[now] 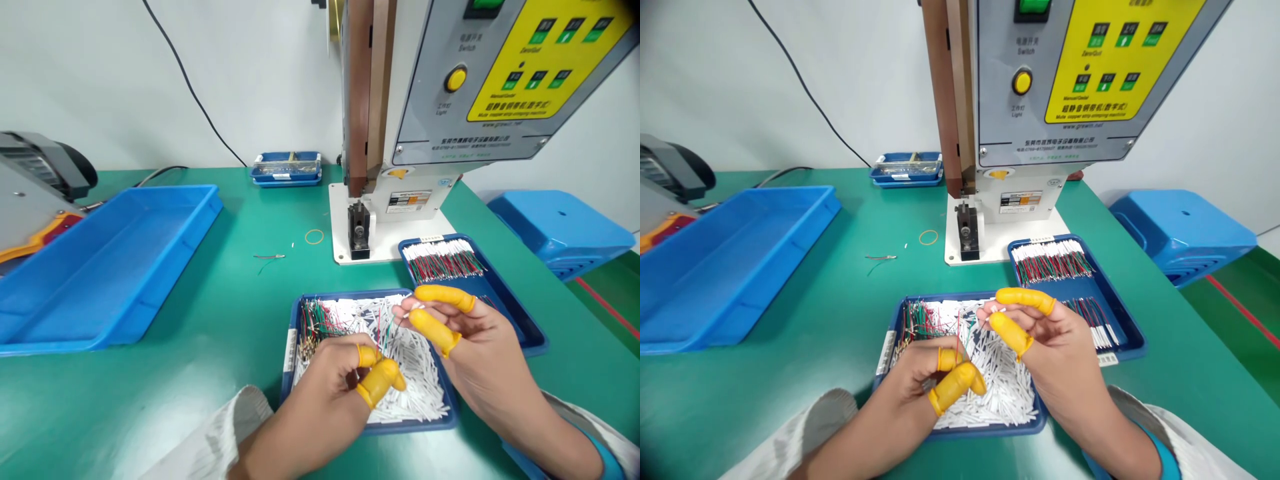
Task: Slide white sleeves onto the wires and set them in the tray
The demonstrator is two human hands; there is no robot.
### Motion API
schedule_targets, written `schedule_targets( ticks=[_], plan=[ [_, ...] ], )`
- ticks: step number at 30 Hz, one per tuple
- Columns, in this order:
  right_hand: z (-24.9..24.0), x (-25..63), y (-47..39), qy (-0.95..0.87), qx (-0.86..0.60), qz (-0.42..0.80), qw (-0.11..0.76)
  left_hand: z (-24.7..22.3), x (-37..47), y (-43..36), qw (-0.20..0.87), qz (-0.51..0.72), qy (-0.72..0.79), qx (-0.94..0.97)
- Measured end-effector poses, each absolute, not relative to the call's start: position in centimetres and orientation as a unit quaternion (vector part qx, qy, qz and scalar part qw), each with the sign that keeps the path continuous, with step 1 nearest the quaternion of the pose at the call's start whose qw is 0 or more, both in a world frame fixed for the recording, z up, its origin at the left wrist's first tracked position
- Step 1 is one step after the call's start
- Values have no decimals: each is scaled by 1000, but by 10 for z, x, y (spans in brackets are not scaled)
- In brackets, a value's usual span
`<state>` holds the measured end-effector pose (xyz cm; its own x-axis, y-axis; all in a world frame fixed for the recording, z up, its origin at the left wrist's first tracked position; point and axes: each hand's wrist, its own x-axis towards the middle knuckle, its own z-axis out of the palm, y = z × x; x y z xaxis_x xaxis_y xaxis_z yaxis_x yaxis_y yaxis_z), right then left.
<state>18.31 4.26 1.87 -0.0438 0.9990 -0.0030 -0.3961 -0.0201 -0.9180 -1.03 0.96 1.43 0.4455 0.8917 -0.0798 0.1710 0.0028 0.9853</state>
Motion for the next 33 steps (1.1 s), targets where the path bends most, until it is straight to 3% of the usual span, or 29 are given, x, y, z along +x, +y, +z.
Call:
schedule_targets(
  ticks=[12,18,22,33],
  plan=[
    [18,192,50,-498,-385,687,364,13,-14,8,539,387,411,625],
    [22,204,61,-525,-461,544,465,13,-14,7,556,325,430,633],
    [27,201,57,-508,-439,515,533,14,-10,5,564,302,406,652],
    [34,195,43,-495,-462,461,573,15,-9,1,560,285,423,653]
  ],
)
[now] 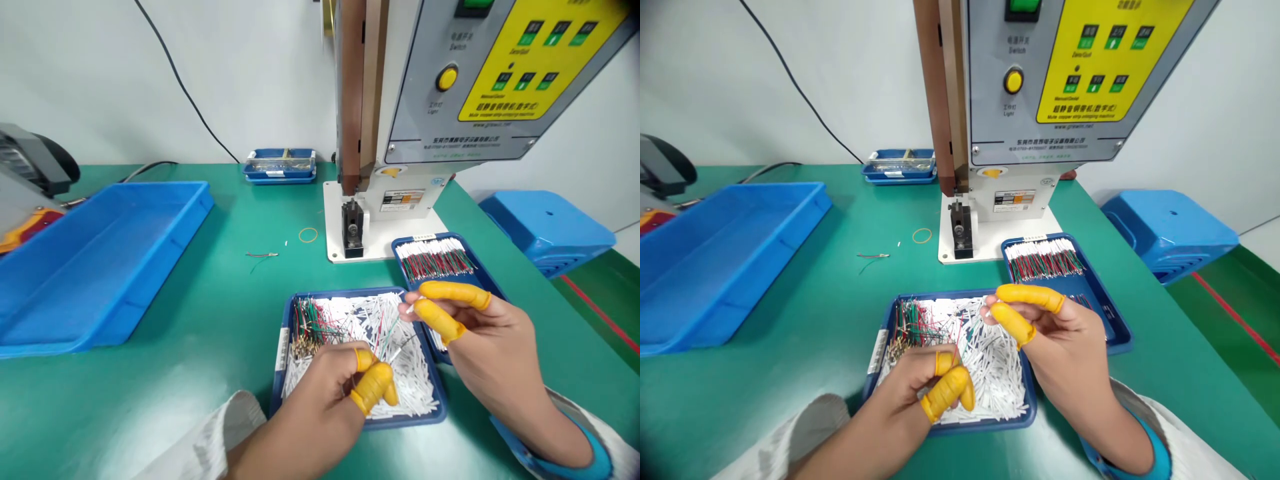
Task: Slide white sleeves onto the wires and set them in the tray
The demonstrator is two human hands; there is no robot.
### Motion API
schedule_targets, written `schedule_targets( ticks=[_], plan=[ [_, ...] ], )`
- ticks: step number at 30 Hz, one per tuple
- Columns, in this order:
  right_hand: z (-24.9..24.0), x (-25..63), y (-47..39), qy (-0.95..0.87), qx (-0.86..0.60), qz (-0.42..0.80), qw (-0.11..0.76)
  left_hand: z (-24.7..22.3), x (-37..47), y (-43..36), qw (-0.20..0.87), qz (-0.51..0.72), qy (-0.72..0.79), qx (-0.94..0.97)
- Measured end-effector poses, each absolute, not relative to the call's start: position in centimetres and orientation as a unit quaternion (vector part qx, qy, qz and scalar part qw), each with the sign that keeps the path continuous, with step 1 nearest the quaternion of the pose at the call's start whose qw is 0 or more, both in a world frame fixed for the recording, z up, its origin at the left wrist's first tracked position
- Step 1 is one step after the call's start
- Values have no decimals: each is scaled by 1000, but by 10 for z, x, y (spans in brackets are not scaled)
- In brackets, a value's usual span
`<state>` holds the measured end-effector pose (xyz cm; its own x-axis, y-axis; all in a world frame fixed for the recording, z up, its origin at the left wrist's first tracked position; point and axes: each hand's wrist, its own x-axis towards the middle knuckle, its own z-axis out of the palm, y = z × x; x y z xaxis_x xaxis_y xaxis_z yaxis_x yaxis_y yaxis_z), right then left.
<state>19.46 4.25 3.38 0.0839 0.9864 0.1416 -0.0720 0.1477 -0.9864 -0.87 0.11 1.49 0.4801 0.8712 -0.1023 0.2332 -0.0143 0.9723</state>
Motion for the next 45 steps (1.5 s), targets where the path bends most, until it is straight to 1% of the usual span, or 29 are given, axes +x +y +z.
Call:
schedule_targets(
  ticks=[6,12,14,18,19,23,25,30,34,45],
  plan=[
    [35,190,42,-486,-443,482,578,9,-8,-1,550,273,433,660],
    [34,189,40,-497,-443,506,548,14,-7,-1,546,279,425,666],
    [34,189,41,-504,-434,531,525,14,-8,-2,547,283,423,664],
    [37,195,46,-540,-422,571,452,11,-9,-3,548,289,423,661],
    [37,196,48,-543,-427,565,452,11,-9,-2,548,289,424,661],
    [39,198,47,-521,-470,481,526,15,-8,2,546,267,422,673],
    [40,196,45,-521,-471,463,540,18,-7,3,536,253,420,687],
    [41,191,39,-538,-444,457,552,20,-5,1,509,251,415,711],
    [42,190,38,-538,-443,451,557,18,-5,2,520,242,405,712],
    [41,190,39,-520,-445,494,536,15,-4,3,528,257,401,703]
  ],
)
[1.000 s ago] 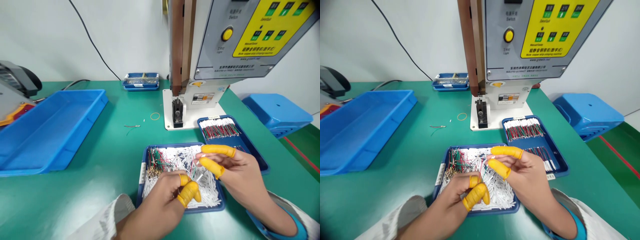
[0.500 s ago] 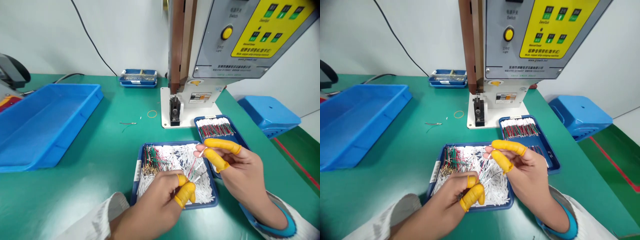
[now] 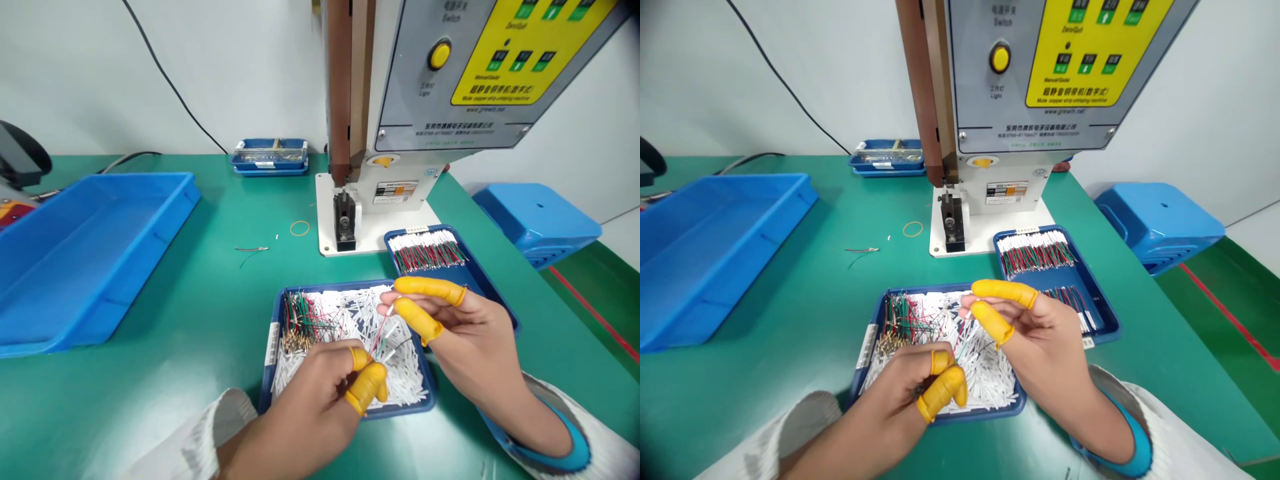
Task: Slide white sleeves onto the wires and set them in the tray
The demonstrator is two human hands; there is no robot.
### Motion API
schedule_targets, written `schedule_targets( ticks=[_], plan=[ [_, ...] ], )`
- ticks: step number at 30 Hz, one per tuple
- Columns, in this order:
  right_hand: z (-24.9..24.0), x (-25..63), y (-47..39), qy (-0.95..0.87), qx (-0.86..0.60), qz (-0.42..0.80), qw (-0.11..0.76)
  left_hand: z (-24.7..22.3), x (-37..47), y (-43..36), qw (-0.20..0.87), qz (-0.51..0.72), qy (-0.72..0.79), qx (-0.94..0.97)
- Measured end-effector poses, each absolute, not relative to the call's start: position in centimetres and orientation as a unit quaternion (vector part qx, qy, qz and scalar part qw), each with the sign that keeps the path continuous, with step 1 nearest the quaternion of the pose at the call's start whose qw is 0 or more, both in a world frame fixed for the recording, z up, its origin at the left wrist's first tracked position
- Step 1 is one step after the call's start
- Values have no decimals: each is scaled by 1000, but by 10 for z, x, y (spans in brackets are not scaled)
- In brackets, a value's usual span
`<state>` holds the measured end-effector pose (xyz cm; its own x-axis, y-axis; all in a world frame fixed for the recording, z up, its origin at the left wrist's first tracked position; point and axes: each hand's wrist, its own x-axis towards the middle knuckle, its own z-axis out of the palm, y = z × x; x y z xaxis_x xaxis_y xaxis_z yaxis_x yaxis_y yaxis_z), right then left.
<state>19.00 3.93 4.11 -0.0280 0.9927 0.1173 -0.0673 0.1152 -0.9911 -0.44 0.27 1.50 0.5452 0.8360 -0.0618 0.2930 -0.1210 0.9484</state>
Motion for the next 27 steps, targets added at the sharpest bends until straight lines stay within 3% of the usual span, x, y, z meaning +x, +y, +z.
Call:
schedule_targets(
  ticks=[10,18,27],
  plan=[
    [37,184,44,-474,-399,554,556,5,-12,2,464,331,401,717],
    [37,185,41,-487,-413,566,521,10,-11,0,469,304,431,709],
    [39,187,40,-484,-419,536,550,14,-5,4,525,259,401,704]
  ],
)
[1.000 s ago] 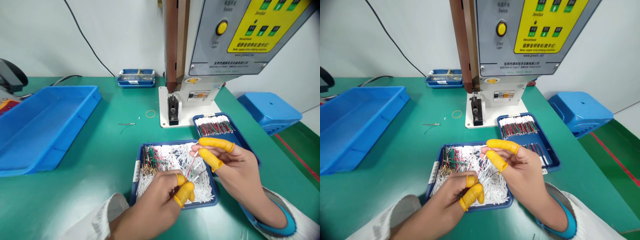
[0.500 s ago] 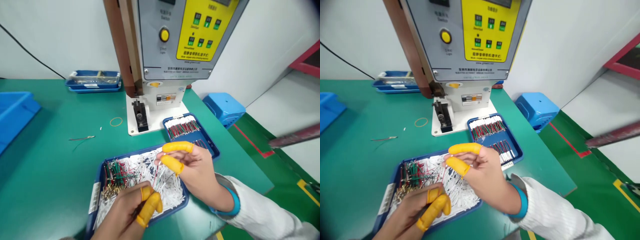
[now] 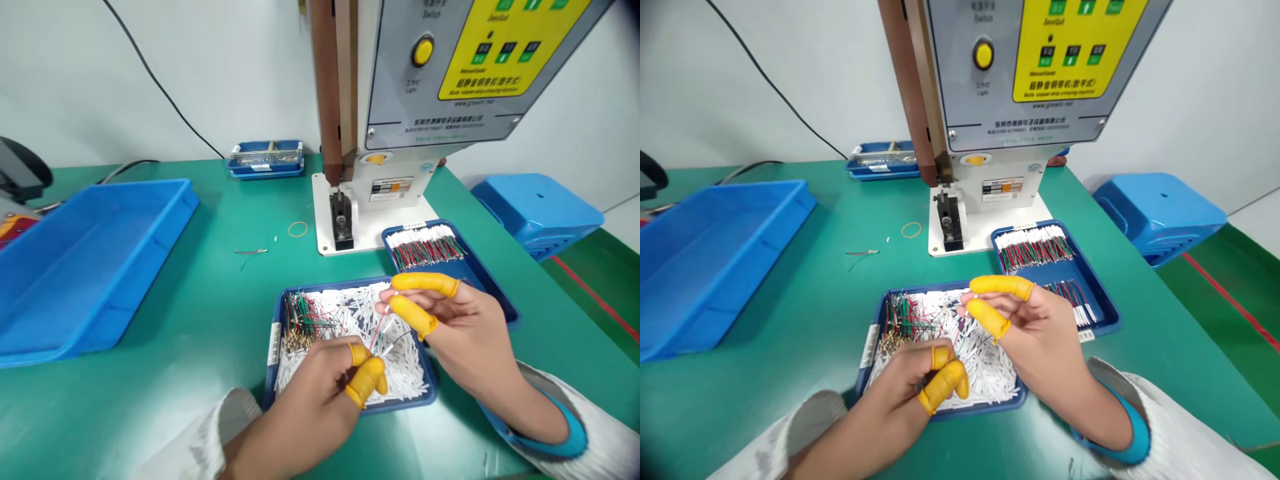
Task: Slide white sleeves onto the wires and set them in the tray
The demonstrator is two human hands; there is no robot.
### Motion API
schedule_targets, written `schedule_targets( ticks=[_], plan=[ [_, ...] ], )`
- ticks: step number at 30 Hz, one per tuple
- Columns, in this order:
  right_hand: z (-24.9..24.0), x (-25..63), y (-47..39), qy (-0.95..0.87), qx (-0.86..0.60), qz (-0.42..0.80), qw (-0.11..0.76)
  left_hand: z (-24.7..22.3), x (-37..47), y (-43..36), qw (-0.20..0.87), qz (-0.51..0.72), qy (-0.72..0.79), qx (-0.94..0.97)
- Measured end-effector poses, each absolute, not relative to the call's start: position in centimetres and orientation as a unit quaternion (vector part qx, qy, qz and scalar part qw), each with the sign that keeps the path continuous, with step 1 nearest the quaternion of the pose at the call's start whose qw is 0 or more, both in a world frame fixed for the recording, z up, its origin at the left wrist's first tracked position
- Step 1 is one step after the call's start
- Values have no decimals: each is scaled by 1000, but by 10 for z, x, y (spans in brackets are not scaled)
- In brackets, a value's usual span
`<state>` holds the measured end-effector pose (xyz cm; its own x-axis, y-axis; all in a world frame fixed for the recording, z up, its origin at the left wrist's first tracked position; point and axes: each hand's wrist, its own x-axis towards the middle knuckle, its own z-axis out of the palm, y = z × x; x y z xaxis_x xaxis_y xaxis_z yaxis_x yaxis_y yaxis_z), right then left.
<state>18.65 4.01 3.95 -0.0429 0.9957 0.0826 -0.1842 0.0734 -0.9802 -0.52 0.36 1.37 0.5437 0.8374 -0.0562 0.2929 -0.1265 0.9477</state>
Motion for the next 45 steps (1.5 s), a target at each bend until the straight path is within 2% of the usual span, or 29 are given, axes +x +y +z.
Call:
schedule_targets(
  ticks=[13,20,25,28,31,37,40,45],
  plan=[
    [36,193,38,-595,-389,576,403,10,-7,3,522,324,396,682],
    [27,192,36,-560,-389,643,349,-7,-13,-1,567,352,346,660],
    [29,188,35,-517,-360,703,329,-6,-16,0,479,375,347,714],
    [30,189,34,-508,-362,701,347,3,-16,4,440,401,355,721],
    [29,191,34,-522,-374,689,336,7,-19,6,410,378,340,758],
    [28,187,32,-526,-359,692,342,1,-23,3,233,322,356,846],
    [30,185,31,-529,-338,688,364,2,-20,2,205,320,346,858],
    [26,186,31,-505,-346,714,340,-1,-19,6,162,340,356,855]
  ],
)
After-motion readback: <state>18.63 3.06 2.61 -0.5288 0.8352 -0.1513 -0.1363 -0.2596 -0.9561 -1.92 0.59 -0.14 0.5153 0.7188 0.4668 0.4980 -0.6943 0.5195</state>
